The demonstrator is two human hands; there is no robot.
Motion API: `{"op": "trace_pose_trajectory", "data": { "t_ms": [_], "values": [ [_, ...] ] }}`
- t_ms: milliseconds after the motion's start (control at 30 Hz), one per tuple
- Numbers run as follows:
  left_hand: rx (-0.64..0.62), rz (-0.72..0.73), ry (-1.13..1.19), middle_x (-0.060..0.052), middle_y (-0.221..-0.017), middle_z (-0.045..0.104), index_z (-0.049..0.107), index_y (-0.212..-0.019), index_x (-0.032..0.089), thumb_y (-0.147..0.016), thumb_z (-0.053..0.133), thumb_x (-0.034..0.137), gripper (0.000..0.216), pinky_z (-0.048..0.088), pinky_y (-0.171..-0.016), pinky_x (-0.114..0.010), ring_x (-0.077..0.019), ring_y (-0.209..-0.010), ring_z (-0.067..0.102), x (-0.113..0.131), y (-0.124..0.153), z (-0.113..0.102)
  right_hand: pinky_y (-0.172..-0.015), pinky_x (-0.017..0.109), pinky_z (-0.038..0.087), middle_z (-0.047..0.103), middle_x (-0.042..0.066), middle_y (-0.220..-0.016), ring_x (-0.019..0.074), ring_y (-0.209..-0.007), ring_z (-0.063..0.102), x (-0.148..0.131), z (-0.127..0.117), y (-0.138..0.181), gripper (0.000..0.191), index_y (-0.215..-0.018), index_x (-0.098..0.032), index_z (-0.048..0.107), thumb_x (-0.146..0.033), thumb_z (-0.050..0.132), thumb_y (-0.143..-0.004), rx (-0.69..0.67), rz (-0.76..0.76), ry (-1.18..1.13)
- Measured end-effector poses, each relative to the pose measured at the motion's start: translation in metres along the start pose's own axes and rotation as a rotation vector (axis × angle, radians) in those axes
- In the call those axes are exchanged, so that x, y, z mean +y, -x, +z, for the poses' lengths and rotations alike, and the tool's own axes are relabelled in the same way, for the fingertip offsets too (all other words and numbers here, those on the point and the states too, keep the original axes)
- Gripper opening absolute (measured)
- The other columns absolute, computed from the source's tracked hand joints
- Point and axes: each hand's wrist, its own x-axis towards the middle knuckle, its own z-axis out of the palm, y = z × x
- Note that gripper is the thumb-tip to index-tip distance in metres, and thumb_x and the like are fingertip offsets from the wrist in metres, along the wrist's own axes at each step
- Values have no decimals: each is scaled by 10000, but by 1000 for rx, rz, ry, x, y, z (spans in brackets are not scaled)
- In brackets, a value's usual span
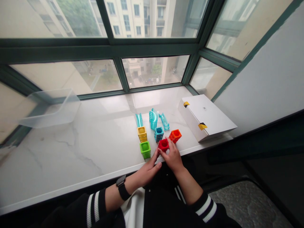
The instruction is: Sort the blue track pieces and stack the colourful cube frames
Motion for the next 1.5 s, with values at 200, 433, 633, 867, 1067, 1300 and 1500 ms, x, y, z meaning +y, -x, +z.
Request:
{"op": "trace_pose_trajectory", "data": {
  "t_ms": [200, 433, 633, 867, 1067, 1300, 1500],
  "values": [
    [-197, 126, -136, -81, -1734, 291, 288, -1678, 274, -1033, 522, 575, 749, 222, -1337, -504, -300, -1608, 276, 35, 35, -38, -1103, 559, 540, 623, 215, -1463, 368, -1335, 631, 3, 1, -1, 734, -1536, -173, 493, -528, 707, -931, 2, -3, 18],
    [-226, 183, 23, -105, -1151, 783, 807, -1017, 237, -1050, 511, 531, 419, 570, -1004, -380, -244, -1066, 734, 49, 80, -96, -1099, 565, 544, 619, 206, -1474, 369, -1326, 640, 0, -2, 0, 786, -1565, -191, 446, -517, 732, -910, -3, 11, 18],
    [318, -6, -38, -19, -719, 636, 653, -732, 199, -1020, 527, 553, 473, 518, -720, -292, -174, -715, 595, -7, 113, -144, -1150, 596, 498, 577, 184, -1517, 373, -1384, 583, -24, -19, 1, 744, -1549, -211, 462, -480, 733, -910, 57, -50, 72],
    [778, -89, -132, -47, -972, 739, 669, -997, 225, -967, 569, 530, 323, 548, -929, -394, -243, -962, 691, -68, 111, -151, -1163, 639, 488, 682, 121, -1366, 351, -1358, 612, -95, -41, -12, 356, -1327, -252, 639, -273, 608, -973, 321, -361, -65],
    [804, -21, -239, -90, -1111, 730, 659, -1129, 193, -999, 524, 396, 277, 535, -973, -404, -234, -1037, 686, -101, 100, -133, -1065, 599, 594, 740, 105, -1259, 326, -1269, 682, -150, -5, -5, 257, -1186, -270, 706, -213, 584, -967, 83, -516, -155],
    [790, 13, -356, -54, -971, 722, 684, -1019, 224, -1052, 456, 405, 293, 514, -830, -358, -213, -877, 650, -121, 97, -126, -1102, 456, 581, 691, 114, -1379, 241, -1326, 641, -167, 59, 7, 480, -1423, -249, 605, -73, 546, -981, -259, -737, -346],
    [784, 5, -419, -18, -775, 639, 619, -806, 224, -1057, 455, 459, 381, 459, -739, -325, -197, -758, 588, -120, 97, -126, -1100, 451, 582, 694, 119, -1379, 230, -1295, 662, -117, 122, 18, 470, -1473, -266, 588, -144, 529, -1022, -395, -634, -263]
  ]
}}
